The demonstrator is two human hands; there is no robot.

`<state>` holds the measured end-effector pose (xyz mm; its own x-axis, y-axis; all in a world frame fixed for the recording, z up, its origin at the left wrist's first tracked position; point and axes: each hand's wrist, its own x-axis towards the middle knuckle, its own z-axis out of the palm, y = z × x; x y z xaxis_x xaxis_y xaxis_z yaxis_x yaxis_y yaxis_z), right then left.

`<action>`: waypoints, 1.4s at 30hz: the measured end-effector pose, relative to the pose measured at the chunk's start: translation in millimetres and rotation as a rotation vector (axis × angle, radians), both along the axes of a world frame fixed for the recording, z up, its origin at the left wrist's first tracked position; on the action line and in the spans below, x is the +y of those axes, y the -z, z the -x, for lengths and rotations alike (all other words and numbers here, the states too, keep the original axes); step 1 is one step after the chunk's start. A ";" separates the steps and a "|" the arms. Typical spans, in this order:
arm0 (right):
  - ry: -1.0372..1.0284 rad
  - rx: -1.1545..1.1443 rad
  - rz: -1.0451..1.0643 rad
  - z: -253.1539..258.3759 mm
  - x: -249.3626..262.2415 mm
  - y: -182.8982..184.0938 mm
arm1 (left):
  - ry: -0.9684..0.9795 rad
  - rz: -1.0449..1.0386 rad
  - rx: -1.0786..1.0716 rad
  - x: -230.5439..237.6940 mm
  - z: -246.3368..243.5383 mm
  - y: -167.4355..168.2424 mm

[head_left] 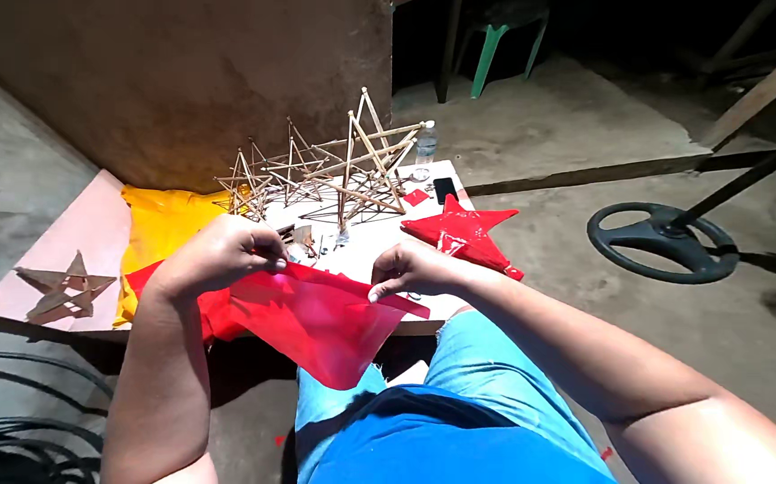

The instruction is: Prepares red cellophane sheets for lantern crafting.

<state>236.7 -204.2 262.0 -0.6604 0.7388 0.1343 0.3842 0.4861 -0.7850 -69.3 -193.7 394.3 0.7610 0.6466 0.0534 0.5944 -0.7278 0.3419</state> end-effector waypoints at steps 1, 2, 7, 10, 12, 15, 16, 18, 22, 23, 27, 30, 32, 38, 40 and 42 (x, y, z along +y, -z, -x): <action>0.001 -0.004 0.008 -1.5 0.0 1.6 | 0.002 0.010 -0.017 0.8 2.9 -1.8; -0.005 0.007 0.014 -3.1 0.3 4.2 | 0.009 0.019 -0.034 1.8 5.5 -3.0; -0.021 0.048 0.042 -9.4 -1.1 12.0 | 0.007 0.055 -0.043 5.8 12.5 -6.5; -0.001 0.047 0.060 -14.1 -2.6 16.4 | -0.022 0.071 -0.040 8.5 16.7 -9.3; 0.020 0.026 0.068 -18.7 -3.9 18.0 | -0.037 0.089 -0.052 10.5 20.1 -10.6; 0.041 0.018 0.063 -26.4 -5.8 21.1 | -0.063 0.147 -0.058 15.3 25.6 -10.6; 0.043 0.022 0.069 -28.4 -6.7 21.8 | -0.081 0.179 -0.057 16.8 26.6 -10.3; 0.041 0.022 0.103 -31.5 -9.0 22.6 | -0.094 0.258 -0.039 22.1 28.3 -8.8; 0.033 0.003 0.172 -31.9 -11.2 30.6 | -0.143 0.410 -0.004 30.5 24.6 -6.3; 0.029 0.028 0.211 -29.5 -12.0 35.5 | -0.167 0.393 0.025 33.8 22.8 -5.5; 0.147 0.350 0.478 2.9 -17.2 76.2 | -0.461 -0.215 0.152 41.3 -1.0 23.5; 0.341 0.562 0.742 40.0 -24.6 122.1 | -0.572 -0.529 -0.326 16.2 -23.0 97.8; 0.449 0.642 0.911 58.7 -28.4 152.9 | -0.572 -0.301 -0.712 -33.7 -43.3 164.3; 0.588 0.570 1.131 86.7 -31.3 206.5 | -1.183 1.446 -1.224 -119.8 -79.0 299.7; 0.617 0.551 1.156 93.7 -31.6 212.6 | -1.283 1.599 -1.419 -112.1 -79.6 317.4; 0.655 0.557 1.154 99.5 -29.9 216.9 | -1.276 1.551 -1.514 -98.2 -83.8 326.8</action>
